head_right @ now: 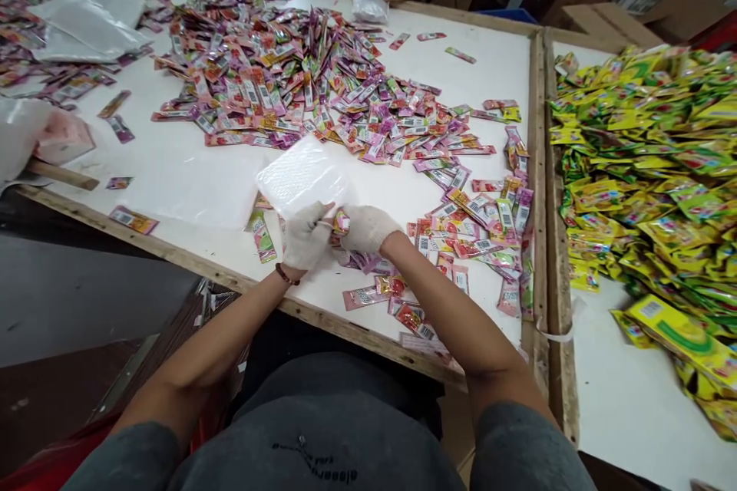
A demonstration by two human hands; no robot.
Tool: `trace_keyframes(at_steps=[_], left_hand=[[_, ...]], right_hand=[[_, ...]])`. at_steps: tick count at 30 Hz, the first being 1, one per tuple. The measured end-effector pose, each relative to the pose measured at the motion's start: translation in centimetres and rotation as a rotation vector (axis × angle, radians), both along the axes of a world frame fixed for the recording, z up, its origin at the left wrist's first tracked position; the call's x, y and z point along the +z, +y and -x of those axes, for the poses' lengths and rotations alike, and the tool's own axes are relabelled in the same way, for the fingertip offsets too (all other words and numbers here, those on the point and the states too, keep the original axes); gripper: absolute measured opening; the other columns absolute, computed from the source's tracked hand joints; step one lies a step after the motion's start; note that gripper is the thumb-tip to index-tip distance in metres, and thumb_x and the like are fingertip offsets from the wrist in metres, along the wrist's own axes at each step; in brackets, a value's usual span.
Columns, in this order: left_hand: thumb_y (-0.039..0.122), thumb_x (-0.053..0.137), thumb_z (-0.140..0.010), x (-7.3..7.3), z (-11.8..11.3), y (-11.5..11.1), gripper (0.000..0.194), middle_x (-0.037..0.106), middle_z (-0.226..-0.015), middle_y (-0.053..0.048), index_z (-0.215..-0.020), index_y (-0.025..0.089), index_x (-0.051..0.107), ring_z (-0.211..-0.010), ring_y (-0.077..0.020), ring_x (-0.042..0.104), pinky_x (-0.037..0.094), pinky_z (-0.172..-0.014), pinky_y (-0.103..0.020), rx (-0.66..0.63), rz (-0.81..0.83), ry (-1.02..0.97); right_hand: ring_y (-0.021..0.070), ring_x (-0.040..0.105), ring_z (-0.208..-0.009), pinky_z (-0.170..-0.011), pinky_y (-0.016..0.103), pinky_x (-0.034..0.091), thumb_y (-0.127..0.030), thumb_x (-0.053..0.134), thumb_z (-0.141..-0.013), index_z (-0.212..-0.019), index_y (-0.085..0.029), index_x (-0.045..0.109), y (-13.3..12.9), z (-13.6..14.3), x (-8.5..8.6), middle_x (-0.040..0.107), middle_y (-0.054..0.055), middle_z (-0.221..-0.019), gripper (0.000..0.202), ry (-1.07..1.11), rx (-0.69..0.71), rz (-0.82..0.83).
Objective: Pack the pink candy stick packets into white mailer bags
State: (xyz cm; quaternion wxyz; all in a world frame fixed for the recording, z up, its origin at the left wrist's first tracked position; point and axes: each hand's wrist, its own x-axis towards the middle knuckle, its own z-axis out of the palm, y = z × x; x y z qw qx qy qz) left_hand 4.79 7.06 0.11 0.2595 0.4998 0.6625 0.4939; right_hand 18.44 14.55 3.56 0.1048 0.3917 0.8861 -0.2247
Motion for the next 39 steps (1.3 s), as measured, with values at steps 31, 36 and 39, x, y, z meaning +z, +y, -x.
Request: trace_keyframes(at_steps=[31, 36, 39], left_hand=[[0.025, 0.054, -0.096, 0.2, -0.9, 0.9, 0.024, 0.073, -0.100, -0.009, -0.110, 0.025, 0.074, -0.094, -0.0255, 0.066, 0.045, -0.075, -0.035, -0.236, 0.089, 0.830], [0.021, 0.056, -0.090, -0.6, 1.1, 1.6, 0.026, 0.069, -0.100, -0.010, -0.110, 0.024, 0.074, -0.093, -0.0256, 0.064, 0.048, -0.079, -0.035, -0.303, 0.058, 0.799], [0.018, 0.053, -0.089, -0.5, 0.0, 1.6, 0.030, 0.071, -0.100, -0.009, -0.110, 0.022, 0.074, -0.091, -0.0248, 0.065, 0.050, -0.082, -0.035, -0.345, 0.039, 0.684]], right_hand=[[0.0283, 0.067, -0.110, -0.094, 0.034, 0.051, -0.038, 0.047, -0.103, -0.117, -0.016, 0.071, -2.3, -1.5, -1.0, 0.068, 0.018, -0.122, 0.035, 0.077, -0.306, -0.066], [0.0251, 0.066, -0.114, -0.097, 0.032, 0.050, -0.044, 0.052, -0.102, -0.138, -0.016, 0.059, -2.5, -1.8, -2.4, 0.067, 0.014, -0.125, 0.046, 0.277, -0.392, -0.052], [0.0267, 0.069, -0.108, -0.091, 0.033, 0.052, -0.037, 0.042, -0.106, -0.135, -0.012, 0.058, -2.9, -0.6, -2.4, 0.064, 0.020, -0.131, 0.042, 0.210, -0.485, -0.072]])
